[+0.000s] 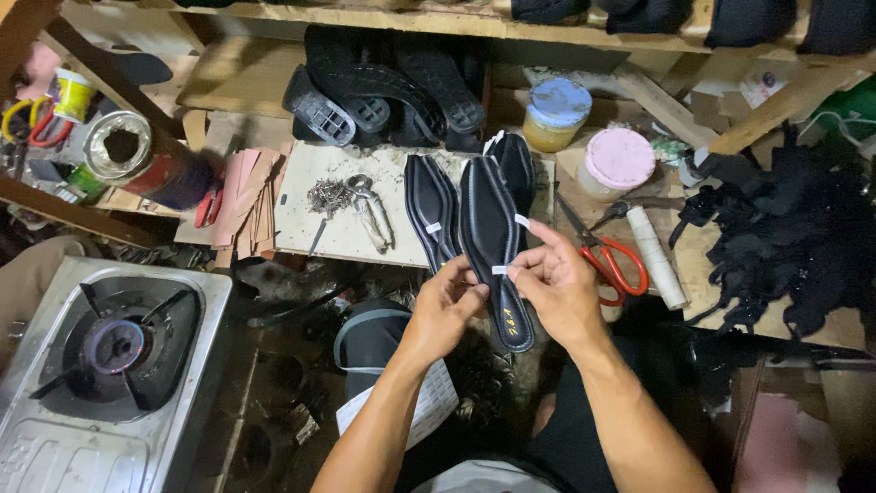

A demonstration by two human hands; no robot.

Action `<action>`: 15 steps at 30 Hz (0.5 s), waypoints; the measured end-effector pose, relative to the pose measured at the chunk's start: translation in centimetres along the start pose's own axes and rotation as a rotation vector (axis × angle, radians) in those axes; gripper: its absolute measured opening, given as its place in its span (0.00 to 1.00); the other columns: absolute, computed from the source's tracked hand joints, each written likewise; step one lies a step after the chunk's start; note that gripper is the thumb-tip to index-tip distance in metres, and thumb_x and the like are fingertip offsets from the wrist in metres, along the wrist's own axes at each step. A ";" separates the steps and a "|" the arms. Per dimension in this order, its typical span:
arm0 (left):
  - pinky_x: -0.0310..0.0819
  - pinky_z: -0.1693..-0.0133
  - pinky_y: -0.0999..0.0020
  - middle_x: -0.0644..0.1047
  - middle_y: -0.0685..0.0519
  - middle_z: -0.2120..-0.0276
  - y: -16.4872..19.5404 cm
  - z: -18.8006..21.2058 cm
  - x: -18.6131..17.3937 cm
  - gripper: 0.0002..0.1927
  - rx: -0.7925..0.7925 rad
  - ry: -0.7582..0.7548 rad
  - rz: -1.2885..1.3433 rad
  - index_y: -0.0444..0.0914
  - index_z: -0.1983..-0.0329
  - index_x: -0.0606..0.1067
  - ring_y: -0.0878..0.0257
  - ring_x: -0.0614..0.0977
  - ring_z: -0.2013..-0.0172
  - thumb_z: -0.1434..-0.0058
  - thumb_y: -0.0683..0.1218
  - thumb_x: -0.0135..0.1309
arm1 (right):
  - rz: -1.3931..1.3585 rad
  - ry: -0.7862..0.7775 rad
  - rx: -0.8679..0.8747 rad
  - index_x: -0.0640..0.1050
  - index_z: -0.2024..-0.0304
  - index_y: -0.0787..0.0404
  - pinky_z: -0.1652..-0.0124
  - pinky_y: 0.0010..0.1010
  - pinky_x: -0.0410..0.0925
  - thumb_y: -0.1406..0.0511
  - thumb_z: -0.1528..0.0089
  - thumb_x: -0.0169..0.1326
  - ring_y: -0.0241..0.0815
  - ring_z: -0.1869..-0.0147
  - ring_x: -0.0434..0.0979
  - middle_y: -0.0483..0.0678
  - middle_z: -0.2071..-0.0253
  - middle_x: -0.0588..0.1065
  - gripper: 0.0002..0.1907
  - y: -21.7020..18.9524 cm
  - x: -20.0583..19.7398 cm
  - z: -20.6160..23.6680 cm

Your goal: The person sits at a cluttered workbench in a shoe workshop, peels small white adhesive labels from a printed sticker sheet, and presses each label onto black shoe insoles one at a time. They stack the labeled insoles together and handle beige insole pairs, arranging finished insoles on the bench.

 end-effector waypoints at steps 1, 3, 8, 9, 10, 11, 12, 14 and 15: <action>0.77 0.59 0.72 0.77 0.53 0.57 0.3 0.3 0.3 0.17 0.002 -0.005 0.008 0.31 0.41 0.70 0.68 0.79 0.59 0.34 0.35 0.51 | 0.009 -0.003 -0.023 0.63 0.31 0.69 0.67 0.19 0.69 0.78 0.40 0.57 0.28 0.67 0.74 0.47 0.64 0.77 0.35 -0.2 0.1 0.0; 0.78 0.58 0.72 0.77 0.54 0.57 0.6 0.7 0.6 0.18 -0.013 -0.001 0.006 0.32 0.41 0.70 0.68 0.78 0.59 0.34 0.35 0.51 | 0.035 0.012 -0.026 0.63 0.31 0.69 0.67 0.18 0.68 0.77 0.40 0.57 0.27 0.68 0.73 0.47 0.64 0.77 0.35 -0.4 0.1 0.1; 0.78 0.60 0.73 0.77 0.54 0.57 0.9 1.1 1.0 0.19 -0.032 -0.001 -0.029 0.32 0.40 0.70 0.69 0.79 0.59 0.35 0.35 0.51 | 0.203 0.053 -0.041 0.65 0.32 0.68 0.68 0.17 0.67 0.76 0.41 0.58 0.26 0.69 0.73 0.45 0.64 0.78 0.34 -1.6 0.3 0.6; 0.77 0.60 0.73 0.77 0.54 0.57 0.9 1.2 1.1 0.19 -0.031 0.000 -0.036 0.32 0.40 0.70 0.69 0.78 0.59 0.35 0.35 0.51 | 0.249 0.067 -0.052 0.65 0.32 0.68 0.69 0.17 0.67 0.75 0.41 0.58 0.26 0.69 0.73 0.45 0.64 0.78 0.34 -2.0 0.3 0.9; 0.77 0.60 0.73 0.77 0.54 0.57 1.0 1.3 1.1 0.20 -0.029 0.002 -0.043 0.32 0.40 0.71 0.69 0.78 0.59 0.35 0.35 0.51 | 0.294 0.079 -0.064 0.66 0.32 0.68 0.69 0.18 0.67 0.75 0.40 0.58 0.26 0.70 0.73 0.44 0.64 0.78 0.33 -2.4 0.4 1.0; 0.76 0.61 0.74 0.77 0.54 0.57 1.0 1.3 1.1 0.20 -0.027 0.004 -0.051 0.32 0.39 0.71 0.69 0.78 0.60 0.35 0.35 0.52 | 0.311 0.083 -0.088 0.67 0.33 0.67 0.69 0.18 0.68 0.75 0.41 0.58 0.26 0.70 0.73 0.44 0.64 0.78 0.33 -2.9 0.6 1.1; 0.76 0.61 0.74 0.77 0.54 0.57 0.9 1.4 1.1 0.20 -0.025 -0.001 -0.040 0.32 0.39 0.71 0.70 0.78 0.60 0.35 0.35 0.52 | 0.327 0.086 -0.112 0.67 0.33 0.67 0.69 0.18 0.68 0.75 0.41 0.58 0.27 0.70 0.73 0.44 0.64 0.79 0.32 -3.4 0.8 1.3; 0.75 0.61 0.74 0.77 0.55 0.58 0.8 1.5 1.3 0.21 -0.020 -0.012 -0.020 0.33 0.39 0.71 0.70 0.77 0.61 0.36 0.35 0.52 | 0.400 0.110 -0.137 0.69 0.34 0.65 0.69 0.18 0.69 0.74 0.41 0.59 0.27 0.70 0.74 0.44 0.64 0.79 0.32 -4.1 1.1 1.6; 0.74 0.61 0.75 0.77 0.54 0.58 0.8 1.5 1.3 0.21 -0.008 -0.011 -0.033 0.33 0.39 0.71 0.70 0.77 0.61 0.36 0.35 0.52 | 0.457 0.131 -0.135 0.70 0.35 0.64 0.69 0.19 0.70 0.74 0.41 0.60 0.28 0.71 0.75 0.44 0.65 0.79 0.32 -4.3 1.1 1.8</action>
Point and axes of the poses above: each hand's wrist, its own z-axis away from the middle knuckle, its own x-axis out of the palm, y = z × x, the point moved 10 cm from there along -z, towards the middle knuckle
